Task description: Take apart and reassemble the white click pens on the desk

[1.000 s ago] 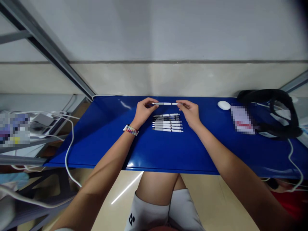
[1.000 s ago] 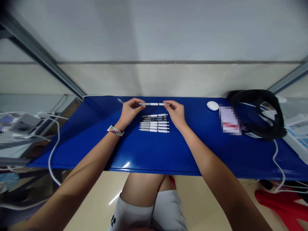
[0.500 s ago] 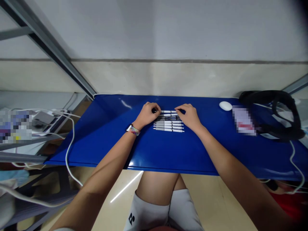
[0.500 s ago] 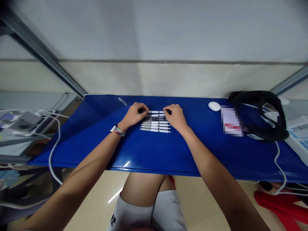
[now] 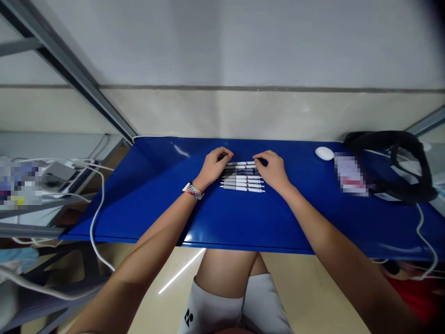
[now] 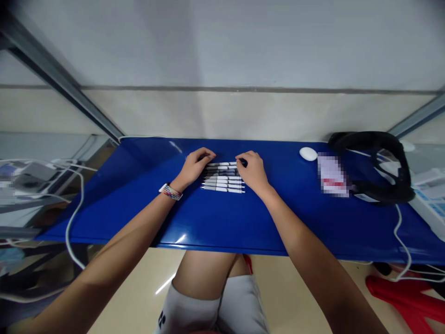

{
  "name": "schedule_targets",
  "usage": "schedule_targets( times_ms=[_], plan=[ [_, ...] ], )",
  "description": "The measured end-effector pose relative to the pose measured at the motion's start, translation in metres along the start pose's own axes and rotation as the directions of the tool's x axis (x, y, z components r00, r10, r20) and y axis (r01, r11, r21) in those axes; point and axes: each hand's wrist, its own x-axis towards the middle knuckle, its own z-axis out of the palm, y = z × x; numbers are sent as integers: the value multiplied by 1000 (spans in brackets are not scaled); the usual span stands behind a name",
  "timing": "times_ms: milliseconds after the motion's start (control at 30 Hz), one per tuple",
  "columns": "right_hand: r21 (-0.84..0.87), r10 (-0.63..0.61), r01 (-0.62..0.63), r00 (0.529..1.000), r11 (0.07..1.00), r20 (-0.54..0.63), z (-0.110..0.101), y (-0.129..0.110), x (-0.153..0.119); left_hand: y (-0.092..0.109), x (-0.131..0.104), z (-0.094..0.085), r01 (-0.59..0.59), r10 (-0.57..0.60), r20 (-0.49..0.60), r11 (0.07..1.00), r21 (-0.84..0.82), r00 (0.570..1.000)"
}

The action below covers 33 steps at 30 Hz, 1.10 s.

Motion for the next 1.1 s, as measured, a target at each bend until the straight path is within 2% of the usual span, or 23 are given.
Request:
schedule_targets(
  times_ms=[100,167,300,600,1100],
  plan=[
    [193,83,-69,994,979,-66,6,-2,-4,8,-4,8,55,-62,-49,989,-136,997],
    [292,136,-113,989,950,-57,10,-4,-7,12,-7,12,55,-68,-62,979,-196,996],
    [360,186,-167,982,918,-19,17,-8,-13,16,-10,18,65,-91,-87,961,-270,992],
    [362,197,-184,980,914,1,21,-15,-19,17,-12,22,77,-132,-116,918,-389,985],
    [285,157,-147,987,947,-13,20,-20,-16,7,-8,26,90,-162,-152,914,-395,975]
  ],
)
